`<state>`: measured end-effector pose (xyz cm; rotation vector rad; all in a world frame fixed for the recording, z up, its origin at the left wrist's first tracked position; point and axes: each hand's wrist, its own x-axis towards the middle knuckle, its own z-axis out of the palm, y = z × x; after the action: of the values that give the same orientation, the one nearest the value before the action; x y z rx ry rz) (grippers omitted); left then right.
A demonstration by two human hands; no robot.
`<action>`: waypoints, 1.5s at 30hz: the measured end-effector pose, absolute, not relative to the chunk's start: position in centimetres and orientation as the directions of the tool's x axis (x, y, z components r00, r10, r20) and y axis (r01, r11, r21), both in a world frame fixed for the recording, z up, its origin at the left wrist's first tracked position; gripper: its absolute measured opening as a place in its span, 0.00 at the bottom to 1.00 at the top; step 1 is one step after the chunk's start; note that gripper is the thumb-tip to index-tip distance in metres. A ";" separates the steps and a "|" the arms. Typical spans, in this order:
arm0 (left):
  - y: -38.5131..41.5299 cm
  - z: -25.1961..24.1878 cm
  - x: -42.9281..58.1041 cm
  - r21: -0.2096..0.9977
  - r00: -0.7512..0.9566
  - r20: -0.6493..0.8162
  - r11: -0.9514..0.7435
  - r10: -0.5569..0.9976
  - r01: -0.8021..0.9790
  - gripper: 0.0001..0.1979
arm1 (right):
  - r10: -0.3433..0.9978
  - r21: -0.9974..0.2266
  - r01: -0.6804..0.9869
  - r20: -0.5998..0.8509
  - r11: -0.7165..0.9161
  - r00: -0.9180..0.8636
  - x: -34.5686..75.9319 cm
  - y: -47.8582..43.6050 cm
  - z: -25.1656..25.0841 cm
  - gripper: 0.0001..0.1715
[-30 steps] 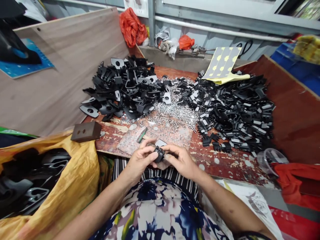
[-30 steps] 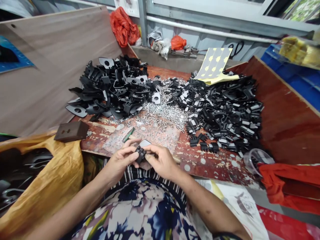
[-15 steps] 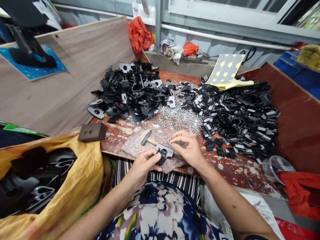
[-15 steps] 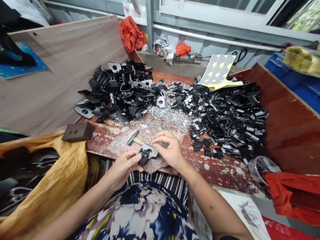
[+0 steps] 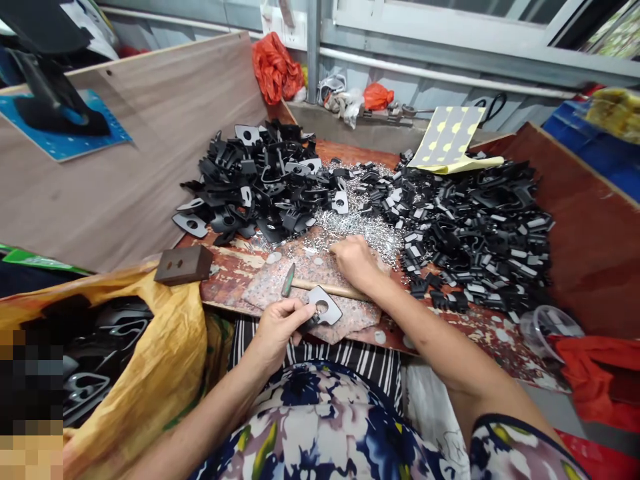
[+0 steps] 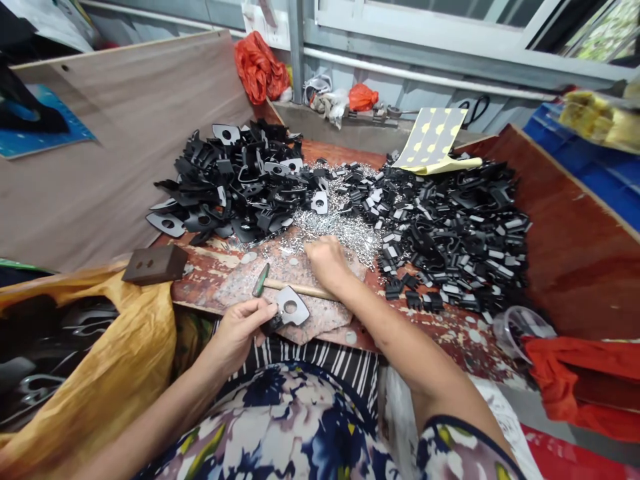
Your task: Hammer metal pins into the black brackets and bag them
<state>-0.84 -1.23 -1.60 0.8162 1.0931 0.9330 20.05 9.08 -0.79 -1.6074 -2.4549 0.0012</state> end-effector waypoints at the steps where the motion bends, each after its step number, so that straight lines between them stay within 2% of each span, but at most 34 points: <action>1: -1.2 -1.5 -0.9 0.892 0.185 -0.355 0.391 0.916 -0.225 0.25 | 0.897 -0.091 0.899 0.158 0.429 -0.413 19.6 9.7 -0.8 0.16; 6: -0.9 -1.3 -1.6 0.865 0.197 -0.318 0.369 0.927 -0.340 0.23 | 0.866 -0.064 0.870 0.151 0.489 -0.476 18.0 10.5 -1.4 0.16; 15: -0.7 -1.5 -2.6 0.811 0.163 -0.338 0.374 0.927 -0.450 0.18 | 0.892 -0.171 0.884 0.216 0.436 -0.398 22.6 11.9 -2.5 0.16; 26: -0.4 -1.7 -2.4 0.805 0.159 -0.379 0.410 0.912 -0.429 0.19 | 0.881 -0.191 0.884 0.309 0.427 -0.359 23.3 11.6 -1.4 0.15; 31: -0.5 -1.5 -3.2 0.830 0.109 -0.413 0.423 0.904 -0.364 0.19 | 0.854 -0.140 0.859 0.265 0.493 -0.447 23.9 11.1 -0.6 0.15; 35: -0.4 -1.4 -3.3 0.805 0.114 -0.429 0.436 0.896 -0.402 0.19 | 0.677 0.061 0.695 0.175 0.717 -0.714 22.8 10.2 -0.6 0.14; 37: -0.4 -1.4 -3.1 0.791 0.132 -0.424 0.437 0.896 -0.428 0.18 | 0.607 0.125 0.628 0.170 0.768 -0.776 22.4 10.5 -1.0 0.14; 41: -0.5 -1.3 -3.0 0.771 0.148 -0.407 0.426 0.901 -0.473 0.14 | 0.685 -0.034 0.711 0.302 0.703 -0.663 22.4 11.4 -1.3 0.13; 43: -0.5 -1.2 -3.0 0.754 0.153 -0.402 0.421 0.903 -0.505 0.13 | 0.762 -0.183 0.768 0.390 0.614 -0.516 22.1 10.7 -0.7 0.20; 45: -0.5 -1.1 -3.2 0.721 0.155 -0.400 0.415 0.903 -0.554 0.13 | 0.834 -0.396 0.758 0.430 0.519 -0.346 21.1 8.9 0.5 0.27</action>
<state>-3.21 -0.48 -1.06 0.4605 0.9176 1.0979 21.12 8.86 0.53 -1.2909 -2.1706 0.1685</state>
